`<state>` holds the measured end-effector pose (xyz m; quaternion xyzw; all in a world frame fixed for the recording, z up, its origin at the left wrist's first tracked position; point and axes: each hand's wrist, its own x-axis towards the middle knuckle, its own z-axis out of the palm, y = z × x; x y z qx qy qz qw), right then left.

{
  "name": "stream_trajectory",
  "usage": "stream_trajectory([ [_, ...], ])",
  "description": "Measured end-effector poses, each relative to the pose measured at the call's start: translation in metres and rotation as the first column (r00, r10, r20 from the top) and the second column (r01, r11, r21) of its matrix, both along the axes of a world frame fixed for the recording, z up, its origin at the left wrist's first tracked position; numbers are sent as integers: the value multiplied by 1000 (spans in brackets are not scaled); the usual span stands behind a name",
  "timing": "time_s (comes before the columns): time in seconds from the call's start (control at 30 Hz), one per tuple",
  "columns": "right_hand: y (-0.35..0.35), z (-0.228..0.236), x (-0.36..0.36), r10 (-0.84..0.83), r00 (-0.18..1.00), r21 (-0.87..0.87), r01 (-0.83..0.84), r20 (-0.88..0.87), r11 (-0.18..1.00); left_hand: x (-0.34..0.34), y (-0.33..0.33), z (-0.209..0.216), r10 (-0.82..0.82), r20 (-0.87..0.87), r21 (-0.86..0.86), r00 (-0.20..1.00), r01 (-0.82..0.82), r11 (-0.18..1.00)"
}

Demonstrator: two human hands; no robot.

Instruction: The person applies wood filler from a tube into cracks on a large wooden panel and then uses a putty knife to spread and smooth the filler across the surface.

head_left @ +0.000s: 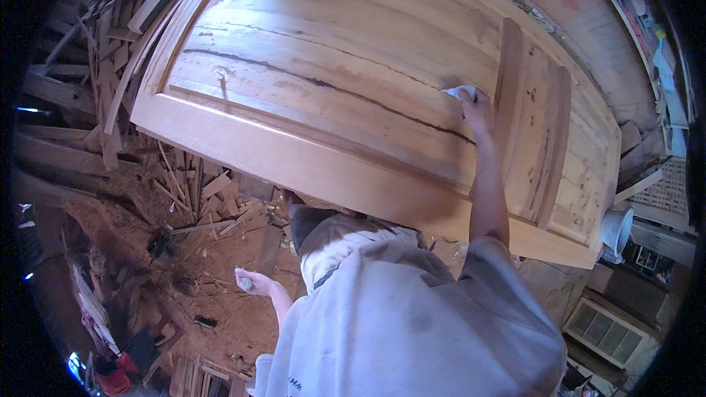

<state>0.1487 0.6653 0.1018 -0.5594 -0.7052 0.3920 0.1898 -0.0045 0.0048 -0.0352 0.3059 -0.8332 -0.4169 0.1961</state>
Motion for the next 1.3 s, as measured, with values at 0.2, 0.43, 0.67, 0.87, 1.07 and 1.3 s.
stream_trajectory([
  [0.2,15,-27,2,27,1000,53,-28,6,998,2,5,4,-18,75,-5,997,18,1000],
  [0.43,3,-20,-21,86,993,11,-85,-76,996,1,5,9,20,11,28,1000,-21,999],
  [0.67,31,-62,4,96,994,175,-84,-59,981,-1,15,13,28,48,81,998,-31,996],
  [0.87,4,-31,-14,43,993,-33,-47,-111,998,-3,2,12,0,20,-4,1000,0,1000],
  [1.07,15,-37,0,47,999,-41,-46,16,998,-6,-4,5,-23,3,-21,1000,23,1000],
  [1.3,24,-42,19,18,999,137,-13,-39,990,-6,11,6,0,-13,31,1000,1,1000],
])
